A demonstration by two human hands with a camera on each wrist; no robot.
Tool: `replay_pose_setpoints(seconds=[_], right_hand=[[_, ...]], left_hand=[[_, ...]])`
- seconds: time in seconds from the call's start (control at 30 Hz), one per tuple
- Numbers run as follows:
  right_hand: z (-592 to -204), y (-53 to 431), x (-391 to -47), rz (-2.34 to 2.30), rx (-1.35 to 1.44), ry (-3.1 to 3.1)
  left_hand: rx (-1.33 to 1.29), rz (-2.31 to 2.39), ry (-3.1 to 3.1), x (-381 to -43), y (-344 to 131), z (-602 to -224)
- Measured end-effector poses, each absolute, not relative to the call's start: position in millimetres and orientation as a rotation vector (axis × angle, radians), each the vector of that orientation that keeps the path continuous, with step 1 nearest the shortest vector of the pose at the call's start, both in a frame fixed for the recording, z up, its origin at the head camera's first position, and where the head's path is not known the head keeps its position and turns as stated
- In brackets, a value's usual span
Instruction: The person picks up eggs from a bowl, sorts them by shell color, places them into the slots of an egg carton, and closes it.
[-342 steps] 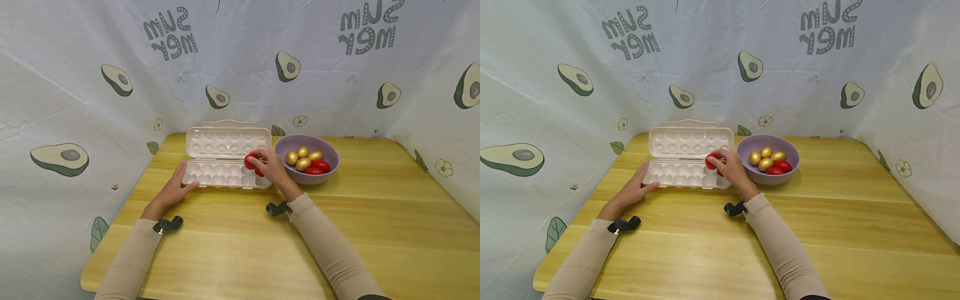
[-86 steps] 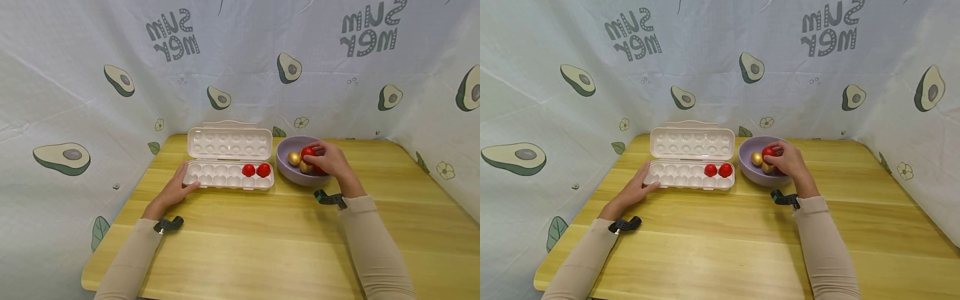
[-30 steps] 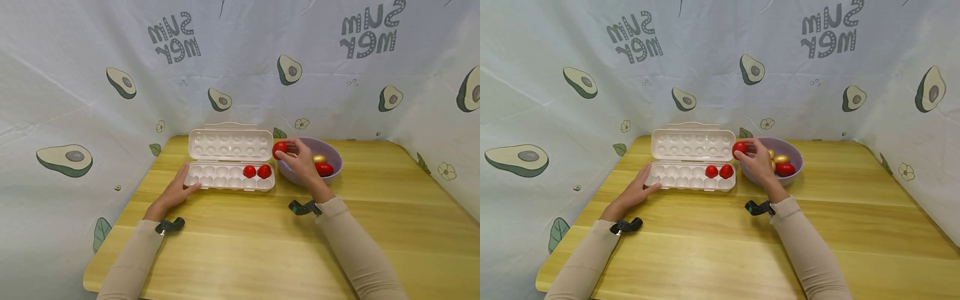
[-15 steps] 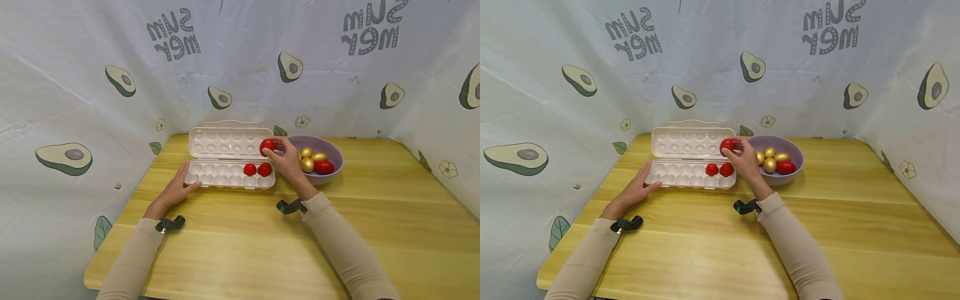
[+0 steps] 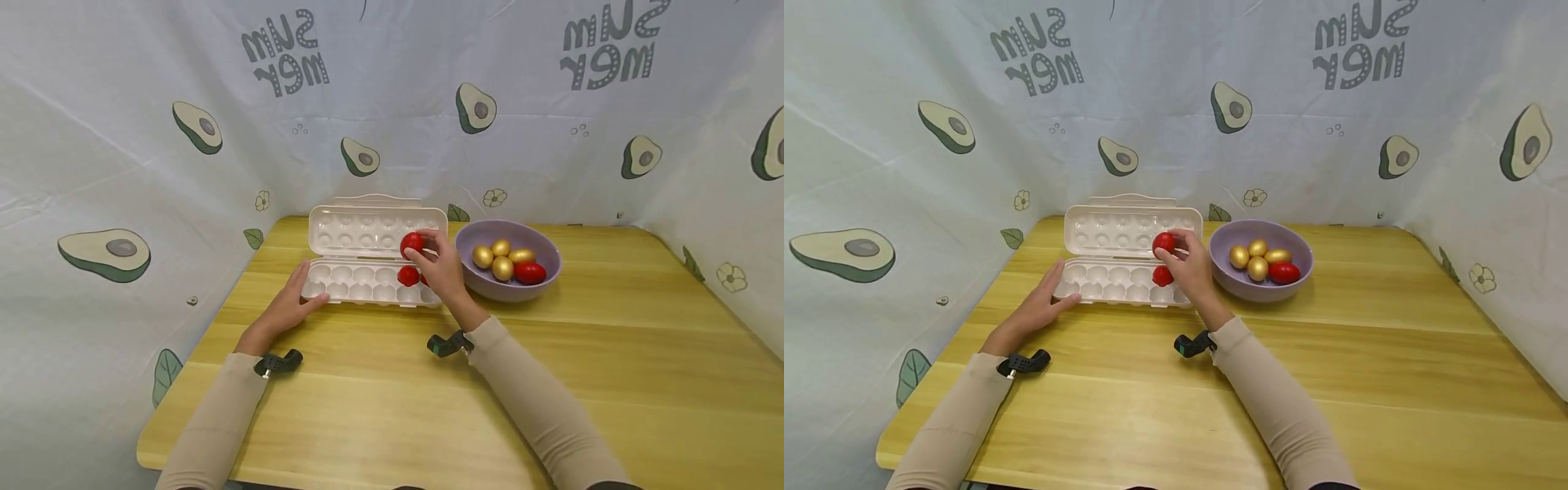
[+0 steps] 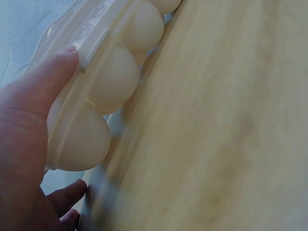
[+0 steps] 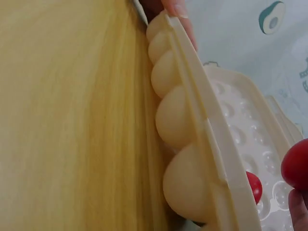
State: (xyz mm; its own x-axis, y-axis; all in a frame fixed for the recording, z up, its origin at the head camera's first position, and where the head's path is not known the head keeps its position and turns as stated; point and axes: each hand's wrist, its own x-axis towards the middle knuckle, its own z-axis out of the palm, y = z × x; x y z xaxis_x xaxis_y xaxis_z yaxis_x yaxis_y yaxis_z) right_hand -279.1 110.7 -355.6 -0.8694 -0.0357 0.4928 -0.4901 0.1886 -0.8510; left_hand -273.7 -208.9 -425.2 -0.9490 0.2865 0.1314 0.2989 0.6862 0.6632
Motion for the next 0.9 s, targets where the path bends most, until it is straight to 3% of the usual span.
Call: replay_pose_setpoints(seconds=[0.2,0.43,0.9], right_hand=[[-360,101,-280,1.775,0.496,-2.119],[-393,97,-303,1.705,0.478,-2.116],[-404,91,-301,1.422,0.606,-2.21]], left_hand=[[-0.503,-1.134,-2.871,-274,-209,-424],[-0.499,-1.12,-2.874,-274,-209,-425],[-0.497,-1.111,-2.873,-272,-208,-424]])
